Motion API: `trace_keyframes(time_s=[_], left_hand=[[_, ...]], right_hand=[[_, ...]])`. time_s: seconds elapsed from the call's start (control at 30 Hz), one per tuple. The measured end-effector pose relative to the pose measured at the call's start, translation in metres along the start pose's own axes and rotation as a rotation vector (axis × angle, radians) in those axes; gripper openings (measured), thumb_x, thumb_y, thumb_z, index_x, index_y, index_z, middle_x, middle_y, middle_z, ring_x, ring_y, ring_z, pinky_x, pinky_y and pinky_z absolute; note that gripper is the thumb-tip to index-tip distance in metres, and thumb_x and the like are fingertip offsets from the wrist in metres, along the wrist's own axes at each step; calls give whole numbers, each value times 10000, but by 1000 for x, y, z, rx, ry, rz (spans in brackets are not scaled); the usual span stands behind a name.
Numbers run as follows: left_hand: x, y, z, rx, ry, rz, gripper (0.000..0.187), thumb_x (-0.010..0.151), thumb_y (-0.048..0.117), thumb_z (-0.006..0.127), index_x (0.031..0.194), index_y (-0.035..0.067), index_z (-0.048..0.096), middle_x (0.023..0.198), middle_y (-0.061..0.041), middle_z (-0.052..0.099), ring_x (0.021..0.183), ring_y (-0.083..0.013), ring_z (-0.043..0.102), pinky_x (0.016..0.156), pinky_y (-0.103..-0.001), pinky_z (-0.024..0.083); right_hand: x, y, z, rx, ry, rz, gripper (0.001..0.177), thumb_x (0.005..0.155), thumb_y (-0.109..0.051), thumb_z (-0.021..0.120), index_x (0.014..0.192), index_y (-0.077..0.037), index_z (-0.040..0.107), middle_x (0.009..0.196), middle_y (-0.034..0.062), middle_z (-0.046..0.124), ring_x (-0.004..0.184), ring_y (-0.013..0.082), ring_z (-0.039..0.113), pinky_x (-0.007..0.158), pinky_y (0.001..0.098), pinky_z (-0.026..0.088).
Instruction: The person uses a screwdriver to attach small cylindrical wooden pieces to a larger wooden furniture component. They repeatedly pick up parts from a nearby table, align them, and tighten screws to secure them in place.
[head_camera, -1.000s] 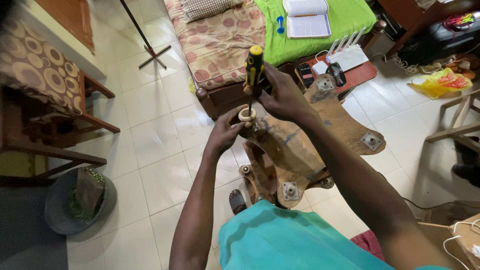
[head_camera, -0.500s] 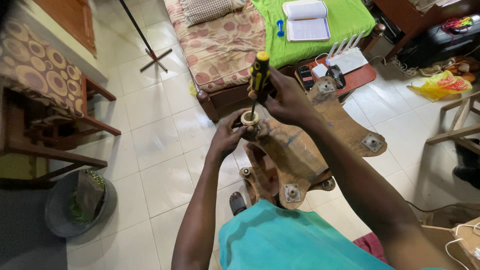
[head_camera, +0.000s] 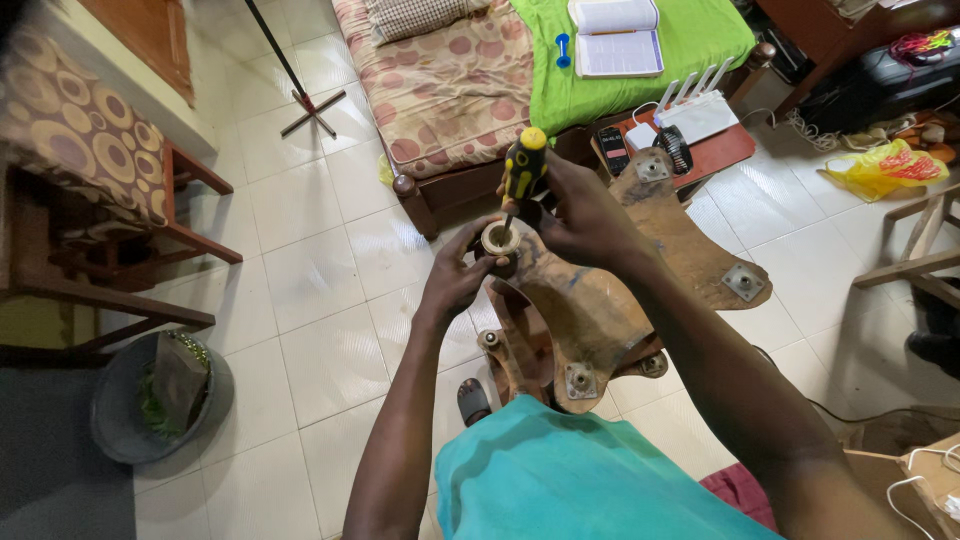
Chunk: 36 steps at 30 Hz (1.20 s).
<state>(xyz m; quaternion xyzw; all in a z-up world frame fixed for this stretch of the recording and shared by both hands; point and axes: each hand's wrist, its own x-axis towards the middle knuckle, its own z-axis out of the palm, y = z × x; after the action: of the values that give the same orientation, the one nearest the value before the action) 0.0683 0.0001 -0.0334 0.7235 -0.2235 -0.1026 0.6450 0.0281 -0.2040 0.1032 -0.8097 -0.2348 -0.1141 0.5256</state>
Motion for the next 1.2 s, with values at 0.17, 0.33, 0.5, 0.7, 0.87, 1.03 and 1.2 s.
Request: trace_keyframes(time_s=[0.17, 0.33, 0.5, 0.7, 0.87, 1.03, 1.2], left_hand=[[-3, -1, 1, 56, 8, -37, 604, 847, 46, 801, 1409, 133, 599, 1271, -48, 727, 1189, -145, 655, 1009, -308, 527], [-8, -1, 4, 115, 27, 24, 588, 877, 71, 784, 1423, 129, 573, 1283, -73, 723, 1186, -151, 664, 1005, -313, 513], [-7, 2, 6, 89, 54, -5, 576, 893, 104, 769, 1433, 149, 572, 1255, -69, 738, 1151, -166, 689, 984, -328, 548], [-3, 14, -1, 169, 18, 16, 633, 846, 98, 805, 1426, 138, 554, 1367, -72, 663, 1220, -212, 643, 1023, -358, 519], [1, 37, -5, 194, 155, 195, 544, 866, 75, 819, 1353, 69, 578, 1320, -84, 655, 1242, -226, 636, 1037, -357, 515], [8, 52, 1, 150, 208, 272, 415, 849, 34, 796, 1235, 61, 648, 1169, -60, 714, 1113, -199, 703, 989, -316, 561], [20, 50, 10, 240, 296, 312, 271, 872, 6, 771, 1116, 41, 658, 1015, -70, 725, 976, -168, 732, 850, -305, 568]], right_hand=[[-3, -7, 1, -41, -24, -1, 332, 947, -18, 680, 1249, -9, 540, 1081, 98, 706, 1025, 194, 732, 917, 348, 576], [-4, -8, 1, -118, -8, -16, 329, 934, -9, 666, 1244, -9, 554, 1067, 111, 705, 1023, 223, 740, 894, 350, 582], [3, -5, -1, -139, 14, -65, 391, 943, -133, 746, 1263, -2, 563, 1028, 108, 699, 960, 212, 713, 852, 355, 567], [16, 0, 1, -205, 52, 29, 520, 881, -380, 882, 1138, -29, 598, 896, 80, 667, 781, 152, 667, 712, 320, 562], [19, 3, 7, -123, 81, -27, 553, 893, -380, 860, 1197, -13, 578, 928, 95, 647, 809, 155, 641, 721, 313, 554], [19, 6, 9, -237, 124, -64, 545, 869, -365, 890, 1136, 4, 589, 943, 126, 613, 800, 219, 630, 721, 350, 536], [20, 2, 10, -318, 105, -127, 489, 882, -340, 899, 1099, -17, 603, 983, 129, 609, 871, 262, 633, 757, 374, 527]])
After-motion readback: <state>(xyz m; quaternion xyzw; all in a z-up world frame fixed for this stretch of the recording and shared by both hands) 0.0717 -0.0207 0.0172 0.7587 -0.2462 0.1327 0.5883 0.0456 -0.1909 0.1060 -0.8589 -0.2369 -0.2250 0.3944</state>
